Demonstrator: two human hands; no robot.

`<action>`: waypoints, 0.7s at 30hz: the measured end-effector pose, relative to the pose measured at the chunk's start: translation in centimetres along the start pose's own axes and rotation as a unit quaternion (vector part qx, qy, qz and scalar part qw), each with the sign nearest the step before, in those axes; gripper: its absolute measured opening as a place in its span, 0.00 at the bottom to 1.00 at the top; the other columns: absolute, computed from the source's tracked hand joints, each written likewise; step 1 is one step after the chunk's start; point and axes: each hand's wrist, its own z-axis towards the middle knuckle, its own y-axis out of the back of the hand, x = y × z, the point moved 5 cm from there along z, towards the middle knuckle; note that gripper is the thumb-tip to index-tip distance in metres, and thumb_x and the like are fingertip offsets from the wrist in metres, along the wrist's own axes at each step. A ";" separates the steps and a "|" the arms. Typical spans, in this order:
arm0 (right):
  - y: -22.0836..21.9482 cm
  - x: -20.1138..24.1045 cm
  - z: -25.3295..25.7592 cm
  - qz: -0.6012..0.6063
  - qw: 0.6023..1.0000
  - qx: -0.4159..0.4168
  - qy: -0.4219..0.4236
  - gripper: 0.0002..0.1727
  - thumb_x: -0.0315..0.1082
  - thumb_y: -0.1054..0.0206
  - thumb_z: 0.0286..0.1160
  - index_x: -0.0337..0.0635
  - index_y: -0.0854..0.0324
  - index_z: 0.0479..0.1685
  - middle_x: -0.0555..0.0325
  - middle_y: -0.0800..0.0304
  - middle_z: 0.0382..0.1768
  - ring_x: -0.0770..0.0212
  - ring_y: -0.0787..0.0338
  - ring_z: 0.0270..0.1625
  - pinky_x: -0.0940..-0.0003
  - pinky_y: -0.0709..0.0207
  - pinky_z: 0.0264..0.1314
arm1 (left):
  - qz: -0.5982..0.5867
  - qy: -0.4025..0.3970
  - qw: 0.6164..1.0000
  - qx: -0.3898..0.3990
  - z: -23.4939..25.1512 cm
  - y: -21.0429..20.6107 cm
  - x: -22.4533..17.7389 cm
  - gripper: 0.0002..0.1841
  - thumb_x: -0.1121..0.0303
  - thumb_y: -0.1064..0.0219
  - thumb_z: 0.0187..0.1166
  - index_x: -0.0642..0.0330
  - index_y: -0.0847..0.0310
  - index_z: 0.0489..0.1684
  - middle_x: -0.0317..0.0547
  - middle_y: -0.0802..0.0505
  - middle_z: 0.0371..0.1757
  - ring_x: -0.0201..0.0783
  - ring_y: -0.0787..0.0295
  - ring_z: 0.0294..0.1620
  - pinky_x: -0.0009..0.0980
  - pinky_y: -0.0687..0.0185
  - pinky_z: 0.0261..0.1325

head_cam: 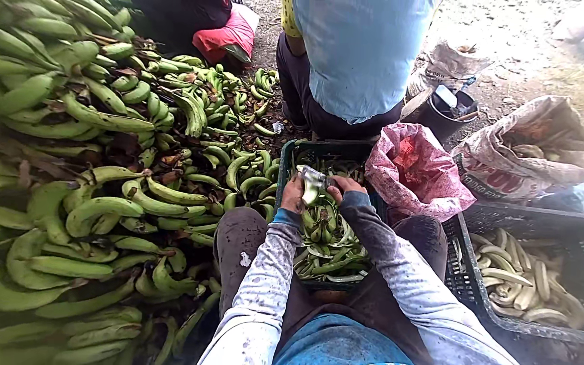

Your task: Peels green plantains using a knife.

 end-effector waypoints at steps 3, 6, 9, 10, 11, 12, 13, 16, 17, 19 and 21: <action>0.2 2.3 -1.5 -0.045 0.997 0.006 0.066 0.27 0.55 0.35 0.83 0.52 0.17 0.75 0.34 0.11 0.59 0.31 0.15 0.66 0.28 0.29 0.67 | -0.042 -0.011 0.999 -0.007 -0.3 0.9 -1.1 0.23 0.59 0.57 0.96 0.64 0.34 0.80 0.50 0.13 0.54 0.33 0.16 0.46 0.33 0.18 0.52; 1.0 0.6 0.4 -0.040 0.999 0.025 -0.016 0.27 0.55 0.38 0.85 0.55 0.21 0.79 0.34 0.14 0.66 0.31 0.18 0.72 0.27 0.34 0.73 | 0.116 -0.018 0.987 0.111 -1.9 0.0 -1.8 0.21 0.62 0.55 0.96 0.65 0.30 0.77 0.52 0.12 0.55 0.34 0.14 0.50 0.34 0.18 0.59; -1.6 -4.8 3.5 0.082 0.990 0.026 -0.107 0.28 0.54 0.45 0.90 0.48 0.22 0.79 0.33 0.19 0.73 0.32 0.24 0.79 0.31 0.38 0.82 | 0.256 -0.023 0.931 0.260 -3.0 -0.7 -0.9 0.25 0.56 0.55 0.96 0.56 0.32 0.85 0.57 0.12 0.65 0.43 0.12 0.58 0.45 0.19 0.65; -3.2 -6.6 4.4 0.126 0.986 -0.004 -0.106 0.28 0.53 0.46 0.89 0.44 0.20 0.76 0.33 0.17 0.71 0.33 0.21 0.77 0.33 0.35 0.81 | 0.259 -0.011 0.930 0.260 -3.3 -0.8 -0.8 0.25 0.56 0.55 0.96 0.55 0.33 0.86 0.58 0.13 0.66 0.44 0.13 0.59 0.45 0.20 0.65; -4.4 -7.5 4.8 0.151 0.984 -0.020 -0.095 0.29 0.52 0.46 0.88 0.41 0.19 0.74 0.33 0.16 0.70 0.34 0.21 0.76 0.34 0.35 0.81 | 0.253 0.000 0.940 0.228 -3.1 -0.5 -0.5 0.26 0.53 0.55 0.96 0.55 0.33 0.86 0.59 0.13 0.68 0.48 0.14 0.62 0.49 0.21 0.67; -4.5 -7.1 4.4 0.153 0.985 -0.021 -0.076 0.29 0.52 0.45 0.87 0.40 0.18 0.73 0.33 0.15 0.68 0.33 0.20 0.75 0.33 0.34 0.80 | 0.232 0.008 0.957 0.172 -2.4 0.0 0.0 0.28 0.49 0.55 0.95 0.55 0.31 0.84 0.61 0.13 0.68 0.52 0.14 0.64 0.52 0.21 0.68; -4.2 -6.0 3.5 0.133 0.990 -0.021 -0.052 0.29 0.54 0.45 0.86 0.42 0.17 0.72 0.34 0.13 0.66 0.34 0.17 0.73 0.32 0.32 0.78 | 0.189 0.012 0.976 0.104 -1.7 0.5 0.5 0.30 0.45 0.55 0.94 0.57 0.28 0.81 0.62 0.13 0.67 0.53 0.14 0.62 0.54 0.20 0.66; -1.6 -0.2 -0.4 0.046 0.999 0.020 -0.009 0.31 0.57 0.41 0.84 0.48 0.20 0.77 0.34 0.13 0.66 0.31 0.17 0.72 0.26 0.32 0.74 | -0.058 0.022 0.997 -0.052 -0.5 1.0 0.7 0.31 0.42 0.54 0.92 0.62 0.26 0.72 0.53 0.12 0.57 0.41 0.15 0.51 0.41 0.17 0.56; -1.1 1.4 -1.4 0.015 0.999 0.037 0.002 0.31 0.57 0.39 0.84 0.49 0.21 0.79 0.35 0.14 0.66 0.32 0.18 0.72 0.27 0.32 0.74 | -0.158 0.024 0.983 -0.094 -0.1 1.0 0.8 0.27 0.46 0.54 0.93 0.63 0.27 0.69 0.50 0.13 0.51 0.38 0.16 0.46 0.38 0.17 0.52; -1.1 3.2 -2.8 -0.034 0.999 0.018 0.018 0.30 0.57 0.33 0.80 0.54 0.18 0.77 0.36 0.12 0.61 0.33 0.15 0.66 0.32 0.29 0.70 | -0.266 0.041 0.950 -0.159 0.2 1.2 1.4 0.25 0.48 0.56 0.93 0.61 0.27 0.62 0.47 0.15 0.43 0.37 0.18 0.39 0.38 0.18 0.43; -1.5 3.3 -2.9 -0.056 0.998 0.004 0.002 0.29 0.58 0.33 0.78 0.57 0.17 0.76 0.37 0.11 0.59 0.36 0.14 0.65 0.34 0.28 0.68 | -0.291 0.044 0.942 -0.161 0.3 1.5 2.0 0.24 0.49 0.56 0.93 0.61 0.27 0.63 0.49 0.16 0.47 0.39 0.19 0.43 0.42 0.19 0.47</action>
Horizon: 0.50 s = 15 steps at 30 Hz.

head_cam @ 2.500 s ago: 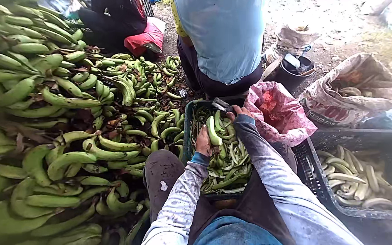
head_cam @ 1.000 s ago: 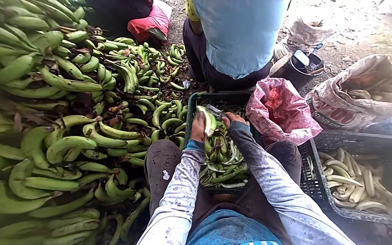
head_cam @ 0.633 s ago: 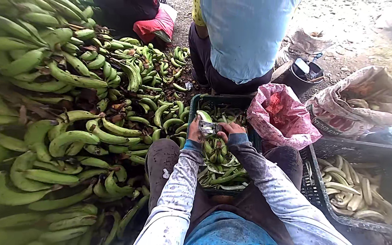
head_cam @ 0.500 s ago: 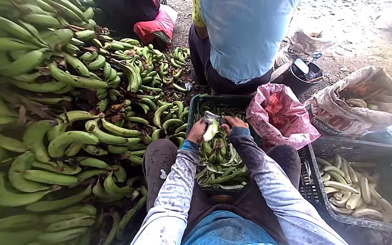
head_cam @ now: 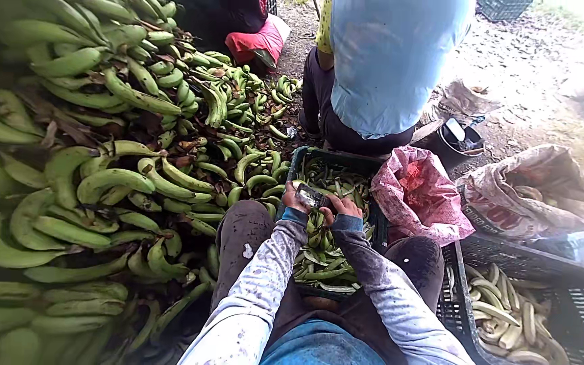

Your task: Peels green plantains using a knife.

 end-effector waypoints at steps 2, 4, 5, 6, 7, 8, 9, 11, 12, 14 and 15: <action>0.3 -0.7 0.9 0.016 0.997 0.055 -0.045 0.30 0.59 0.39 0.84 0.57 0.23 0.81 0.35 0.15 0.67 0.33 0.18 0.71 0.30 0.31 0.72 | 0.030 -0.013 0.998 0.045 -0.2 -0.7 -0.3 0.17 0.55 0.53 0.93 0.59 0.26 0.55 0.42 0.16 0.39 0.33 0.19 0.36 0.34 0.18 0.41; 0.8 -1.8 1.9 0.042 0.994 0.068 -0.074 0.30 0.58 0.43 0.87 0.56 0.24 0.82 0.34 0.16 0.69 0.31 0.20 0.74 0.27 0.34 0.74 | 0.071 -0.015 0.991 0.115 -0.9 -1.8 -0.9 0.15 0.58 0.51 0.93 0.59 0.24 0.56 0.40 0.15 0.34 0.30 0.18 0.31 0.29 0.18 0.37; 1.1 -1.9 2.0 0.033 0.995 0.057 -0.071 0.30 0.58 0.42 0.87 0.57 0.24 0.82 0.33 0.16 0.68 0.31 0.19 0.72 0.28 0.33 0.74 | 0.093 -0.012 0.986 0.139 -1.1 -2.1 -1.1 0.17 0.56 0.51 0.94 0.59 0.25 0.60 0.41 0.15 0.36 0.30 0.18 0.32 0.30 0.17 0.39; 1.5 -1.8 1.9 0.014 0.997 0.039 -0.059 0.29 0.58 0.41 0.86 0.56 0.23 0.81 0.33 0.15 0.66 0.32 0.17 0.70 0.29 0.32 0.72 | 0.118 -0.012 0.982 0.147 -1.3 -2.1 -1.2 0.20 0.53 0.53 0.94 0.59 0.25 0.63 0.42 0.15 0.38 0.31 0.17 0.34 0.31 0.17 0.41; 1.8 -1.6 1.7 -0.007 0.998 0.027 -0.050 0.30 0.58 0.40 0.85 0.57 0.23 0.81 0.34 0.15 0.65 0.32 0.17 0.69 0.30 0.31 0.71 | 0.148 -0.014 0.979 0.142 -1.5 -2.1 -1.4 0.22 0.51 0.54 0.94 0.60 0.25 0.64 0.43 0.15 0.40 0.32 0.17 0.36 0.32 0.17 0.43; 2.1 -1.5 1.5 -0.023 0.999 0.018 -0.044 0.30 0.58 0.38 0.84 0.57 0.22 0.81 0.35 0.15 0.66 0.33 0.17 0.69 0.31 0.31 0.72 | 0.183 -0.018 0.974 0.133 -1.8 -2.0 -1.5 0.24 0.50 0.56 0.95 0.60 0.25 0.66 0.45 0.15 0.42 0.33 0.18 0.38 0.33 0.18 0.45; 2.2 -1.6 1.5 -0.033 0.999 0.007 -0.039 0.30 0.58 0.37 0.84 0.58 0.22 0.81 0.35 0.14 0.65 0.33 0.16 0.69 0.32 0.31 0.71 | 0.229 -0.024 0.964 0.130 -2.0 -2.0 -1.7 0.25 0.50 0.57 0.95 0.62 0.25 0.66 0.48 0.15 0.45 0.35 0.18 0.40 0.35 0.20 0.48; 2.1 -2.6 2.2 -0.042 0.998 -0.002 -0.042 0.29 0.59 0.42 0.85 0.59 0.23 0.82 0.35 0.14 0.65 0.33 0.16 0.69 0.31 0.32 0.70 | 0.346 -0.044 0.922 0.166 -2.6 -2.4 -2.0 0.28 0.51 0.60 0.96 0.67 0.24 0.69 0.59 0.13 0.54 0.45 0.16 0.50 0.44 0.21 0.59; 2.0 -3.4 2.9 -0.028 0.998 0.010 -0.061 0.29 0.58 0.45 0.88 0.59 0.24 0.83 0.36 0.15 0.68 0.33 0.18 0.71 0.30 0.33 0.72 | 0.400 -0.055 0.890 0.214 -3.3 -2.9 -2.2 0.29 0.53 0.62 0.97 0.69 0.26 0.73 0.64 0.13 0.60 0.50 0.16 0.59 0.50 0.24 0.67; 1.3 -5.5 4.7 0.039 0.990 0.061 -0.125 0.29 0.55 0.53 0.93 0.53 0.26 0.83 0.37 0.19 0.75 0.34 0.24 0.79 0.31 0.39 0.80 | 0.491 -0.066 0.805 0.328 -4.4 -3.6 -1.9 0.27 0.57 0.60 0.97 0.69 0.30 0.80 0.69 0.16 0.70 0.58 0.19 0.71 0.56 0.30 0.78; 0.5 -6.9 5.7 0.082 0.984 0.060 -0.143 0.28 0.51 0.53 0.94 0.45 0.23 0.79 0.35 0.18 0.73 0.35 0.23 0.79 0.34 0.38 0.83 | 0.523 -0.066 0.764 0.373 -5.0 -3.7 -1.6 0.26 0.59 0.59 0.97 0.68 0.31 0.82 0.69 0.16 0.71 0.59 0.19 0.72 0.57 0.30 0.77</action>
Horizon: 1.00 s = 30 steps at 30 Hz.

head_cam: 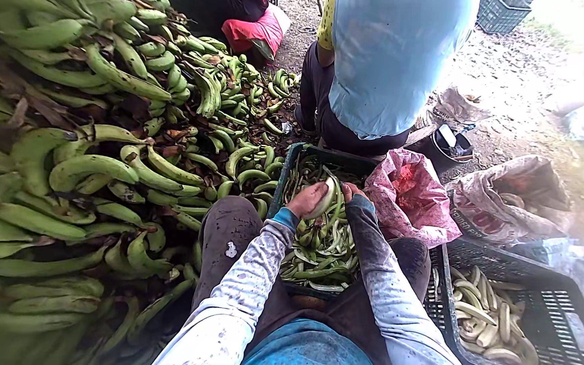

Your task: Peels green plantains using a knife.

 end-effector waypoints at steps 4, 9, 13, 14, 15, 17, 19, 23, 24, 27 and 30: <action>-0.3 -0.3 0.3 0.105 0.994 -0.008 -0.011 0.25 0.40 0.50 0.94 0.28 0.25 0.75 0.28 0.21 0.72 0.36 0.25 0.80 0.43 0.40 0.86 | -0.031 0.019 0.999 0.013 0.0 -0.3 0.9 0.26 0.58 0.60 0.97 0.66 0.30 0.81 0.68 0.15 0.68 0.57 0.16 0.66 0.55 0.27 0.73; -1.2 4.2 -6.5 -0.054 0.979 -0.027 0.193 0.29 0.51 0.31 0.79 0.45 0.19 0.75 0.34 0.12 0.62 0.32 0.15 0.67 0.31 0.28 0.71 | -0.441 0.086 0.880 -0.156 0.6 1.6 2.6 0.24 0.51 0.59 0.95 0.58 0.22 0.45 0.40 0.14 0.26 0.30 0.17 0.22 0.27 0.18 0.27; -2.6 5.0 -8.7 -0.082 0.905 -0.227 0.351 0.28 0.56 0.23 0.64 0.47 0.08 0.59 0.41 0.08 0.43 0.37 0.09 0.47 0.38 0.20 0.51 | -0.516 0.086 0.839 -0.151 -0.1 3.1 2.5 0.18 0.58 0.59 0.93 0.57 0.27 0.41 0.39 0.19 0.23 0.30 0.21 0.17 0.22 0.22 0.19; -2.4 5.1 -8.6 -0.087 0.907 -0.230 0.341 0.28 0.56 0.24 0.65 0.47 0.08 0.59 0.41 0.09 0.43 0.37 0.10 0.47 0.38 0.20 0.51 | -0.511 0.089 0.839 -0.165 -0.3 3.1 2.0 0.16 0.59 0.57 0.93 0.57 0.27 0.42 0.39 0.19 0.24 0.30 0.22 0.18 0.22 0.23 0.20; -2.1 5.1 -8.2 -0.091 0.921 -0.209 0.316 0.28 0.55 0.25 0.68 0.47 0.09 0.63 0.40 0.09 0.46 0.36 0.10 0.50 0.37 0.21 0.54 | -0.504 0.084 0.842 -0.174 -0.4 3.0 1.8 0.16 0.59 0.56 0.93 0.56 0.26 0.42 0.39 0.18 0.24 0.30 0.21 0.19 0.23 0.23 0.22; -1.3 4.8 -6.7 -0.080 0.963 -0.122 0.228 0.29 0.54 0.31 0.77 0.48 0.16 0.73 0.36 0.10 0.56 0.33 0.13 0.61 0.32 0.25 0.64 | -0.489 0.046 0.853 -0.175 -0.1 2.3 1.6 0.15 0.60 0.55 0.93 0.54 0.24 0.41 0.37 0.14 0.24 0.28 0.17 0.22 0.25 0.18 0.26; -0.2 4.3 -4.8 -0.029 0.994 -0.031 0.102 0.29 0.51 0.40 0.87 0.46 0.25 0.81 0.34 0.16 0.68 0.32 0.20 0.74 0.30 0.33 0.76 | -0.425 0.009 0.889 -0.171 -0.2 1.5 1.2 0.13 0.62 0.53 0.94 0.59 0.25 0.57 0.38 0.14 0.33 0.28 0.16 0.30 0.26 0.17 0.35; 1.1 2.1 -2.4 0.119 0.992 -0.003 -0.042 0.28 0.46 0.54 0.96 0.36 0.29 0.82 0.33 0.22 0.76 0.41 0.25 0.82 0.41 0.40 0.86 | -0.375 0.012 0.923 -0.083 -0.2 0.2 0.7 0.17 0.64 0.53 0.92 0.60 0.23 0.67 0.42 0.10 0.43 0.30 0.14 0.35 0.26 0.17 0.38; 1.4 2.2 -2.9 0.120 0.992 -0.005 -0.026 0.28 0.46 0.54 0.96 0.36 0.29 0.82 0.33 0.21 0.75 0.41 0.24 0.81 0.42 0.38 0.85 | -0.401 0.030 0.911 -0.093 -0.1 0.4 1.0 0.17 0.63 0.54 0.92 0.59 0.21 0.62 0.42 0.09 0.37 0.30 0.14 0.29 0.24 0.17 0.31; 0.9 2.8 -4.7 0.058 0.988 0.010 0.141 0.27 0.44 0.43 0.88 0.35 0.23 0.76 0.33 0.15 0.67 0.38 0.17 0.72 0.38 0.31 0.80 | -0.494 0.080 0.858 -0.117 0.4 1.5 2.2 0.15 0.60 0.54 0.90 0.55 0.22 0.44 0.40 0.12 0.27 0.29 0.17 0.19 0.22 0.21 0.19; 0.1 3.7 -6.5 -0.054 0.943 -0.014 0.327 0.28 0.52 0.28 0.73 0.43 0.13 0.68 0.37 0.08 0.53 0.35 0.11 0.59 0.32 0.26 0.66 | -0.504 0.081 0.851 -0.120 0.3 2.5 2.7 0.17 0.60 0.59 0.94 0.55 0.25 0.44 0.39 0.14 0.23 0.29 0.18 0.18 0.22 0.20 0.20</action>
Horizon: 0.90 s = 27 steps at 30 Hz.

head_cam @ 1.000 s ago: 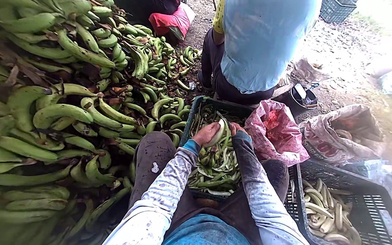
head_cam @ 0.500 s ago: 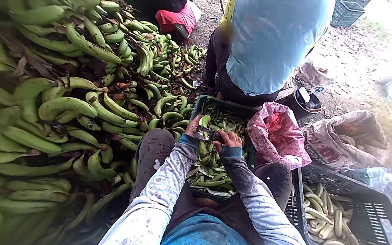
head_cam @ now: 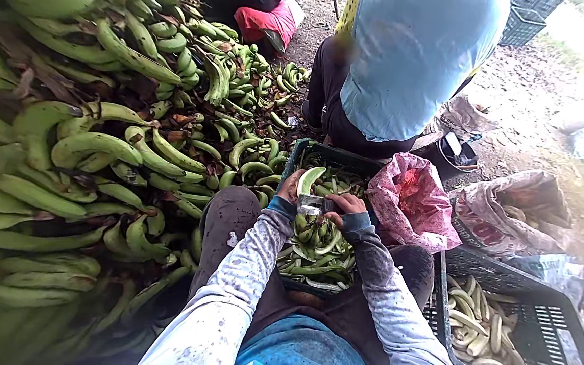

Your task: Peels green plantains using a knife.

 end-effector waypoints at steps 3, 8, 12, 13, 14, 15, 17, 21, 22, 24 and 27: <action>0.0 0.3 0.1 -0.053 0.998 -0.033 0.020 0.27 0.53 0.26 0.72 0.47 0.11 0.66 0.38 0.08 0.52 0.35 0.10 0.57 0.32 0.25 0.63 | 0.005 -0.019 1.000 -0.017 0.0 -0.5 0.6 0.16 0.61 0.56 0.93 0.55 0.24 0.42 0.38 0.14 0.23 0.27 0.18 0.18 0.21 0.20 0.21; 1.8 -2.6 2.1 0.003 0.969 -0.042 -0.243 0.29 0.52 0.35 0.84 0.51 0.23 0.81 0.35 0.17 0.69 0.33 0.22 0.75 0.32 0.36 0.78 | -0.003 -0.063 0.997 -0.033 -0.8 -2.3 2.3 0.14 0.62 0.53 0.93 0.57 0.22 0.45 0.37 0.12 0.29 0.27 0.15 0.26 0.23 0.16 0.30; 3.2 -4.4 1.8 0.201 0.912 -0.132 -0.332 0.25 0.40 0.48 0.94 0.31 0.27 0.79 0.31 0.20 0.72 0.43 0.22 0.78 0.48 0.37 0.85 | 0.079 -0.091 0.992 0.025 -1.2 -2.4 2.2 0.16 0.67 0.52 0.92 0.62 0.17 0.48 0.38 0.08 0.31 0.25 0.13 0.26 0.22 0.16 0.29; 4.4 -3.7 1.6 0.215 0.905 -0.129 -0.343 0.25 0.39 0.50 0.95 0.28 0.28 0.78 0.30 0.19 0.71 0.44 0.20 0.75 0.50 0.35 0.82 | 0.085 -0.092 0.992 0.036 -1.0 -2.1 2.1 0.17 0.67 0.53 0.93 0.62 0.17 0.52 0.39 0.08 0.33 0.25 0.14 0.25 0.21 0.17 0.26; 6.1 -2.3 1.2 0.205 0.904 -0.104 -0.361 0.25 0.39 0.53 0.96 0.29 0.28 0.78 0.33 0.18 0.71 0.47 0.18 0.73 0.53 0.33 0.81 | 0.081 -0.087 0.992 0.040 -0.6 -1.6 2.1 0.18 0.65 0.55 0.93 0.62 0.17 0.57 0.40 0.08 0.35 0.26 0.15 0.24 0.21 0.18 0.25; 7.3 -2.0 0.7 0.184 0.912 -0.096 -0.353 0.26 0.40 0.56 0.97 0.28 0.27 0.76 0.35 0.16 0.66 0.49 0.16 0.67 0.54 0.28 0.75 | 0.074 -0.073 0.994 0.033 -0.3 -1.2 2.2 0.20 0.61 0.56 0.94 0.59 0.19 0.61 0.40 0.09 0.36 0.27 0.16 0.24 0.22 0.19 0.25; 6.9 -4.5 -0.3 0.164 0.925 -0.265 -0.219 0.26 0.38 0.59 0.93 0.21 0.22 0.51 0.42 0.17 0.34 0.60 0.17 0.33 0.70 0.22 0.37 | 0.061 -0.025 0.997 -0.027 0.4 0.2 2.9 0.22 0.50 0.58 0.94 0.53 0.22 0.59 0.38 0.12 0.35 0.30 0.18 0.24 0.26 0.20 0.27; 12.3 -4.6 -2.6 0.388 0.745 -0.245 -0.483 0.31 0.44 0.76 0.98 0.39 0.32 0.78 0.51 0.17 0.34 0.61 0.16 0.28 0.69 0.18 0.34 | 0.119 -0.012 0.969 -0.214 -0.2 3.7 6.0 0.23 0.50 0.51 0.92 0.59 0.26 0.66 0.50 0.16 0.49 0.42 0.20 0.44 0.42 0.21 0.46; 11.5 -7.1 -3.4 0.453 0.710 -0.337 -0.422 0.34 0.52 0.76 0.97 0.39 0.31 0.76 0.55 0.23 0.25 0.64 0.23 0.18 0.69 0.25 0.23 | 0.123 -0.021 0.959 -0.253 -0.6 3.6 6.5 0.24 0.53 0.49 0.92 0.63 0.28 0.72 0.57 0.17 0.60 0.47 0.20 0.55 0.49 0.23 0.56; 10.7 -10.3 -5.3 0.544 0.643 -0.407 -0.354 0.35 0.62 0.73 0.93 0.49 0.32 0.77 0.62 0.22 0.29 0.67 0.22 0.22 0.70 0.23 0.27 | 0.138 -0.057 0.947 -0.284 -1.3 1.2 7.0 0.25 0.57 0.45 0.89 0.66 0.31 0.77 0.63 0.20 0.70 0.52 0.22 0.65 0.55 0.26 0.64; 11.6 -13.4 -8.6 0.622 0.529 -0.479 -0.322 0.27 0.51 0.60 0.97 0.44 0.29 0.77 0.51 0.13 0.53 0.62 0.14 0.49 0.67 0.17 0.56 | 0.218 -0.122 0.964 -0.097 -4.8 -7.9 7.7 0.28 0.50 0.45 0.90 0.56 0.35 0.83 0.55 0.16 0.67 0.46 0.18 0.60 0.46 0.19 0.59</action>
